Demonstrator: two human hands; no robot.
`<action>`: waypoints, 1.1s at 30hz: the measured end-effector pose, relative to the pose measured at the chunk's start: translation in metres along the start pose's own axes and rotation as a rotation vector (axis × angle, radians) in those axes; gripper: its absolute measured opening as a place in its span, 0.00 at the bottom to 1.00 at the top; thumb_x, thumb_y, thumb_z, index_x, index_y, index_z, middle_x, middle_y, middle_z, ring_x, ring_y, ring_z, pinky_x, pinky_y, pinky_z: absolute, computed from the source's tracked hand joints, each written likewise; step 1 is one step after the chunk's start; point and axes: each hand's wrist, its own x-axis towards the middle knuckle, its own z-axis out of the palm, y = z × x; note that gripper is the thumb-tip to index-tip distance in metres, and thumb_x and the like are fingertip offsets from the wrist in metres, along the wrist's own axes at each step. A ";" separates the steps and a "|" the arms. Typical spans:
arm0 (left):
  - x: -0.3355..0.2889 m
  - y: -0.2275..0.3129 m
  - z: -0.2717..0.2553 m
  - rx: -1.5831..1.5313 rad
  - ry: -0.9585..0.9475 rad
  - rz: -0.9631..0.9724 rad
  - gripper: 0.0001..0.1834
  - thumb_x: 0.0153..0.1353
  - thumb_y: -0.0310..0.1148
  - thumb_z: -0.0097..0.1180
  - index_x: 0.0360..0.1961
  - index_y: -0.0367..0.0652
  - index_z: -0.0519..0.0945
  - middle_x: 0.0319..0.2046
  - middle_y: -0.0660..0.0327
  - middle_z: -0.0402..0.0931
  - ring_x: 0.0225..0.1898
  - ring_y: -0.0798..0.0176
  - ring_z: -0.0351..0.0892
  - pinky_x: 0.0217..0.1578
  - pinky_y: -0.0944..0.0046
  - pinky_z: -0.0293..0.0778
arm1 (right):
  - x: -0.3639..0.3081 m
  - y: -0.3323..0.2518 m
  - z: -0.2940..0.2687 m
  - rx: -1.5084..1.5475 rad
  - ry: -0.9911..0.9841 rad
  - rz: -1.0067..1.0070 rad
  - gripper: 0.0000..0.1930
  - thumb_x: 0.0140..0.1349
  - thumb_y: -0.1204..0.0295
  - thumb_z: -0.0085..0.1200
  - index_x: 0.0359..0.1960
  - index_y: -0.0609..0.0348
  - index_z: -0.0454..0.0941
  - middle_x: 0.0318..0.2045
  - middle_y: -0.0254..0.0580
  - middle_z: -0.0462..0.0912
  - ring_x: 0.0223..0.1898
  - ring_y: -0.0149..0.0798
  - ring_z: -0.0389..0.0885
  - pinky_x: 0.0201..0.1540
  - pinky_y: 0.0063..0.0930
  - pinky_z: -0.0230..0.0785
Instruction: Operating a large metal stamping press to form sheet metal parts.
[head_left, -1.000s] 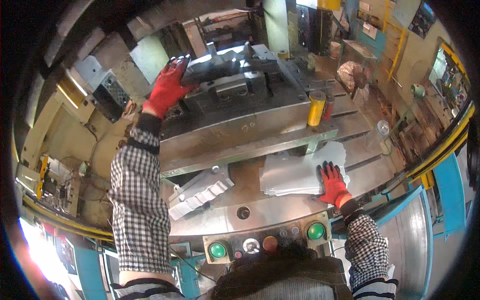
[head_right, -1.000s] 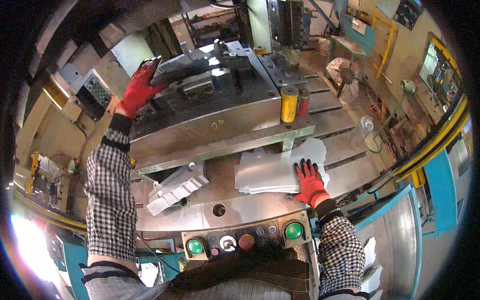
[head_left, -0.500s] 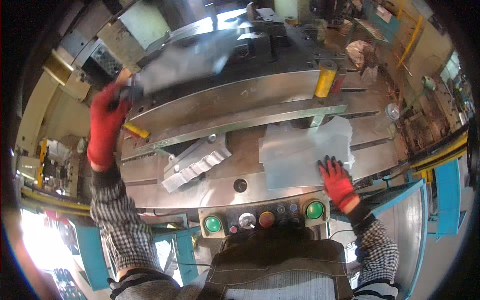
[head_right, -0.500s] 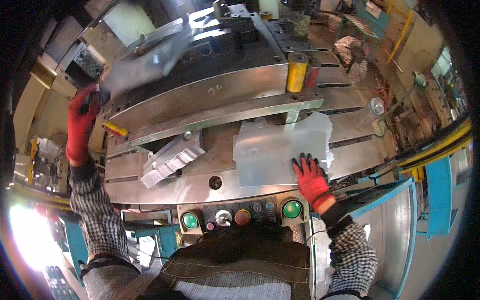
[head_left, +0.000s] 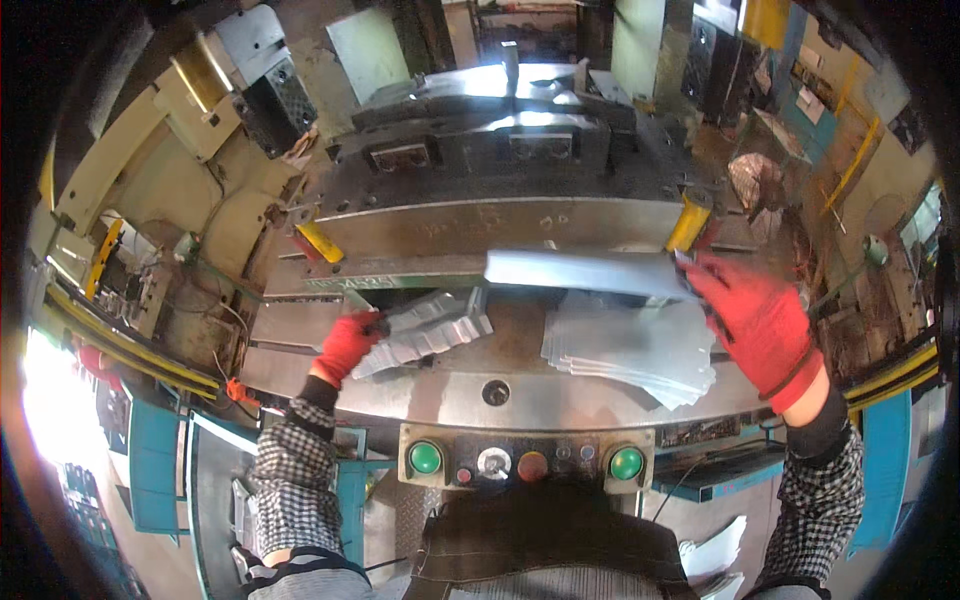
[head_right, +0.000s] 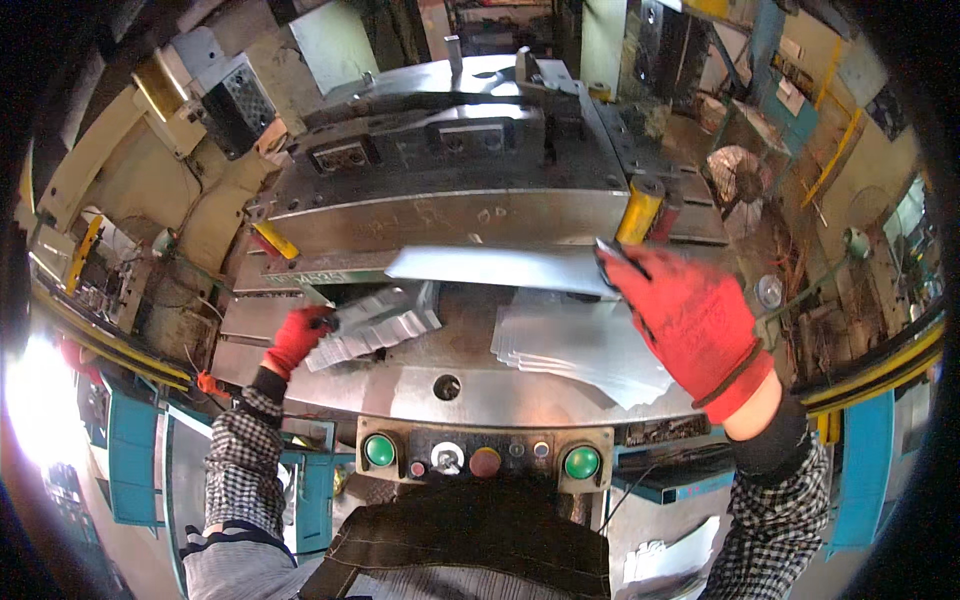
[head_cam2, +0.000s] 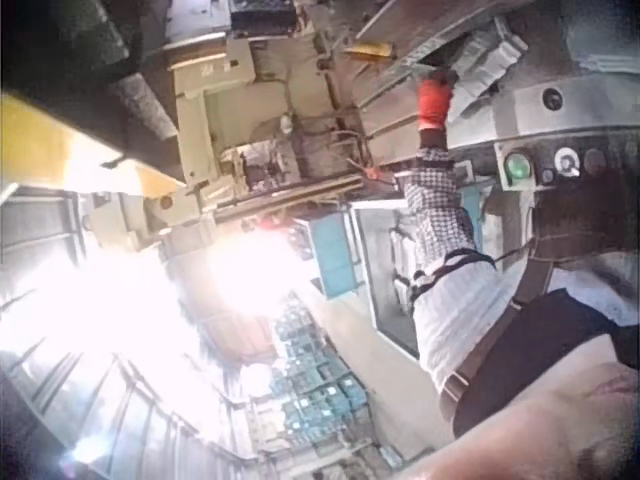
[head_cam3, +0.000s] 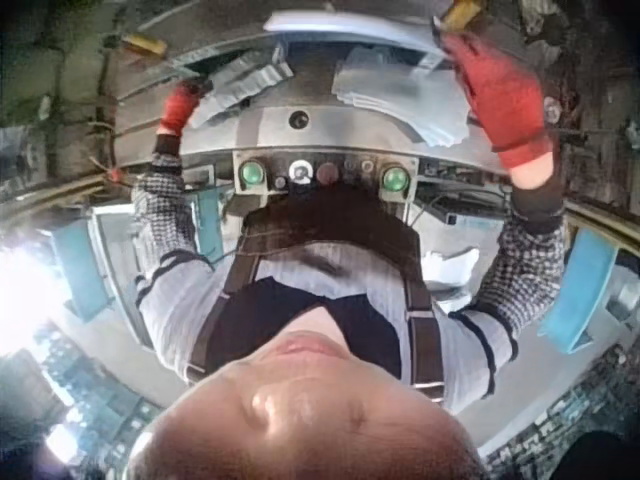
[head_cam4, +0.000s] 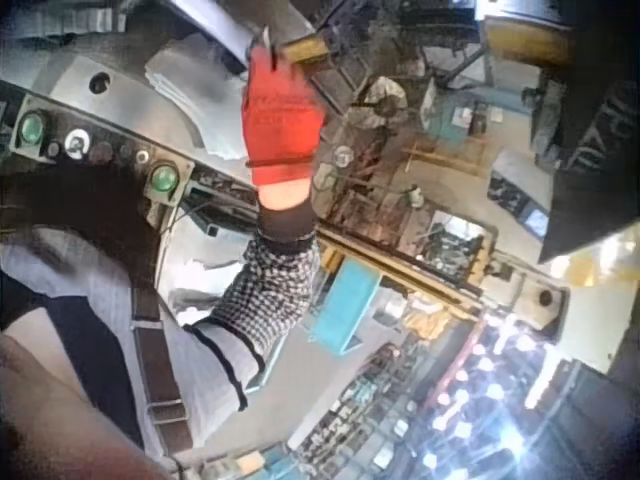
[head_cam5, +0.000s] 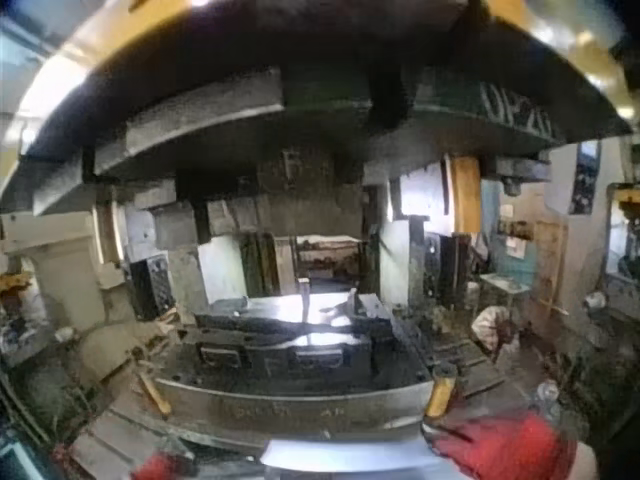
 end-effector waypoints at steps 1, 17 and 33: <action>0.010 0.032 0.001 -0.131 -0.169 -0.349 0.19 0.45 0.32 0.55 0.40 0.38 0.74 0.34 0.47 0.74 0.35 0.53 0.75 0.37 0.62 0.69 | 0.016 -0.001 -0.010 -0.098 0.110 -0.029 0.23 0.42 0.75 0.49 0.45 0.53 0.67 0.38 0.40 0.73 0.38 0.42 0.73 0.35 0.30 0.67; 0.197 0.112 -0.156 0.448 0.508 0.363 0.38 0.37 0.30 0.59 0.53 0.41 0.61 0.52 0.50 0.59 0.55 0.48 0.56 0.54 0.55 0.54 | 0.317 0.022 0.053 -0.401 0.325 -0.033 0.12 0.56 0.73 0.36 0.42 0.52 0.67 0.31 0.44 0.75 0.30 0.43 0.77 0.28 0.34 0.70; 0.314 0.070 -0.156 0.455 0.105 0.251 0.19 0.41 0.25 0.48 0.39 0.36 0.73 0.37 0.48 0.72 0.42 0.50 0.70 0.43 0.60 0.66 | 0.286 0.034 0.056 -0.209 0.356 -0.178 0.17 0.47 0.63 0.53 0.37 0.56 0.67 0.35 0.41 0.73 0.36 0.43 0.74 0.34 0.34 0.68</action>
